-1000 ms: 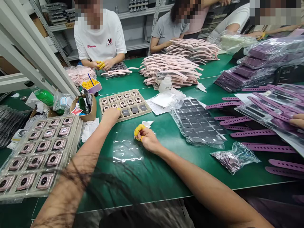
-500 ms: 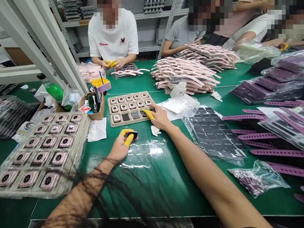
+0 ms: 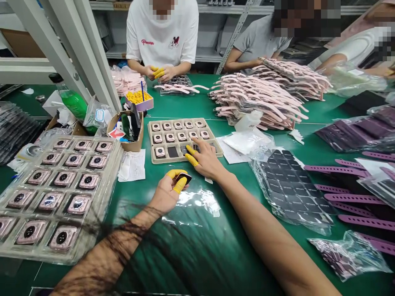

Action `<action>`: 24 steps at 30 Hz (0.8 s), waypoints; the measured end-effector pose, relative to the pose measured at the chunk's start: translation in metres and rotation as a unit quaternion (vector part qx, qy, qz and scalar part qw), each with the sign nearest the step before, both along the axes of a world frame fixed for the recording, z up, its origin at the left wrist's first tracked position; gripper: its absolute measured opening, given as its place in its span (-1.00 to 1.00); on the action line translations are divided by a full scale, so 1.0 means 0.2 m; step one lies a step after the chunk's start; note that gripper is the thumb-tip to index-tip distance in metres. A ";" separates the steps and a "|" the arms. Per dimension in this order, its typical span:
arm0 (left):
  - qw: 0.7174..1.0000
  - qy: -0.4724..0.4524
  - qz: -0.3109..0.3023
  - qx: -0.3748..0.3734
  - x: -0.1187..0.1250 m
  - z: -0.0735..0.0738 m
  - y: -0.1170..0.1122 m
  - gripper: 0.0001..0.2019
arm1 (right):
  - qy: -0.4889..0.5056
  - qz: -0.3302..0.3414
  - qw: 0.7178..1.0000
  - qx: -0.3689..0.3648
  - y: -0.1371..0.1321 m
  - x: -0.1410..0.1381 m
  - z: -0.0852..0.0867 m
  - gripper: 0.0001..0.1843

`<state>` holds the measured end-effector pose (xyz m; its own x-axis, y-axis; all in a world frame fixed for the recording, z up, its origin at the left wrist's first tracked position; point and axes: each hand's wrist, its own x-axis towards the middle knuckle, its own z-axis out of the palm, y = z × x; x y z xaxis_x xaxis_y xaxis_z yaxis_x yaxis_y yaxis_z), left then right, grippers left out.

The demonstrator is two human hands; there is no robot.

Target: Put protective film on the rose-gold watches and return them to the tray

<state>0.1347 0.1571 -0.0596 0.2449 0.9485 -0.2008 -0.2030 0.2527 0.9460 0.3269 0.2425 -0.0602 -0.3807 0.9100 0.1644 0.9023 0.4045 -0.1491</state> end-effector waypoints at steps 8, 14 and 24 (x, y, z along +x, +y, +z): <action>1.000 -0.008 -0.014 -0.018 0.00 0.01 0.00 -0.75 | 0.028 -0.013 0.997 -0.066 0.04 -0.01 0.00 -0.54; 1.000 -0.018 -0.001 -0.023 -0.02 0.03 0.01 -0.64 | 0.342 -0.045 0.938 -0.004 -0.13 0.05 0.08 -0.59; 0.997 -0.023 -0.036 -0.068 -0.01 0.05 -0.01 -0.49 | 0.414 0.010 0.910 -0.021 -0.48 -0.01 0.00 -0.73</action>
<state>0.1324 0.1557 -0.0496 0.3223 0.8934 -0.3129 -0.2218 0.3926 0.8926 0.3255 0.1472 -0.0593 -0.1581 0.9166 0.3671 0.4663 0.3970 -0.7905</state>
